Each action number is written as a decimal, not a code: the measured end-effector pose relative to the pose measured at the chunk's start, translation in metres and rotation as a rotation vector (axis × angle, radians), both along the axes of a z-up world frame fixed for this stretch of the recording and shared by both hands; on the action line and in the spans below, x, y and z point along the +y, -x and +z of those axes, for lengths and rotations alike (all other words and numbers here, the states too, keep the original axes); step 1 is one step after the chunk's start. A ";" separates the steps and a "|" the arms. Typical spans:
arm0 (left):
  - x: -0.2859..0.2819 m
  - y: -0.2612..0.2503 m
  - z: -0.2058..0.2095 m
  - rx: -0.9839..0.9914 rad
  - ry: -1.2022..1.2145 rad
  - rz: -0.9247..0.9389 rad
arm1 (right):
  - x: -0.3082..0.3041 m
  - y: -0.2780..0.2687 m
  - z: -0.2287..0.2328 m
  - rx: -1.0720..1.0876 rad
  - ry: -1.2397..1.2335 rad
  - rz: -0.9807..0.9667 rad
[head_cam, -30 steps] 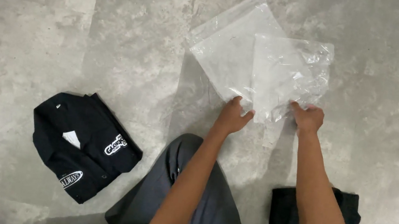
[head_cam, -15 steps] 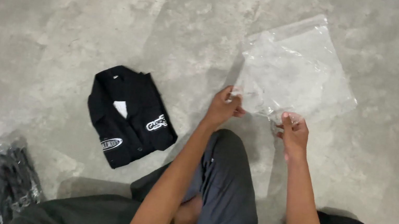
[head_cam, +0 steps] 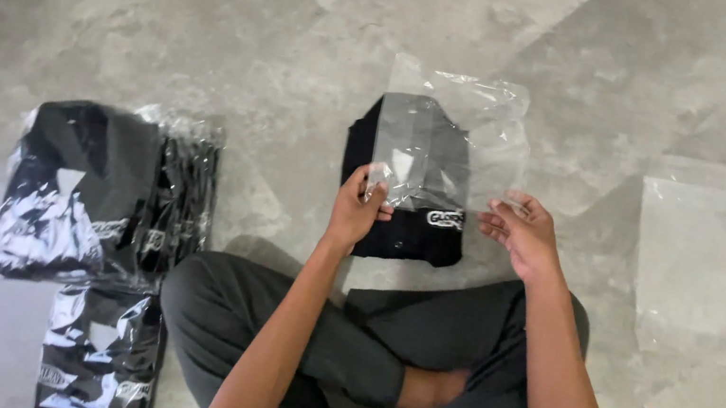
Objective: Folding black shirts and placing them into clear plastic bags for packaging.
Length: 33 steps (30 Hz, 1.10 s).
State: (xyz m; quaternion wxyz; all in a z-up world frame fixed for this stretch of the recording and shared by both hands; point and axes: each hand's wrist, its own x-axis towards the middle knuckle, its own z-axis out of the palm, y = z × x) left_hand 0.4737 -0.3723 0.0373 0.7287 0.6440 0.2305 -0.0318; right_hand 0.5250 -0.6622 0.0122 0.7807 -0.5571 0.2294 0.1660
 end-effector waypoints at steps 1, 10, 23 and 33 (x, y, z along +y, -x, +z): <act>0.014 0.010 -0.002 -0.003 -0.002 0.030 | 0.015 0.002 -0.004 -0.003 -0.002 0.030; 0.071 0.064 -0.067 0.206 -0.257 0.320 | 0.041 -0.007 -0.053 -0.035 0.406 0.184; 0.039 0.082 -0.094 0.223 -0.204 0.034 | 0.146 0.059 0.005 -0.825 0.907 0.323; 0.053 0.110 0.019 0.012 -0.030 -0.551 | 0.136 0.020 0.033 -1.078 0.942 0.800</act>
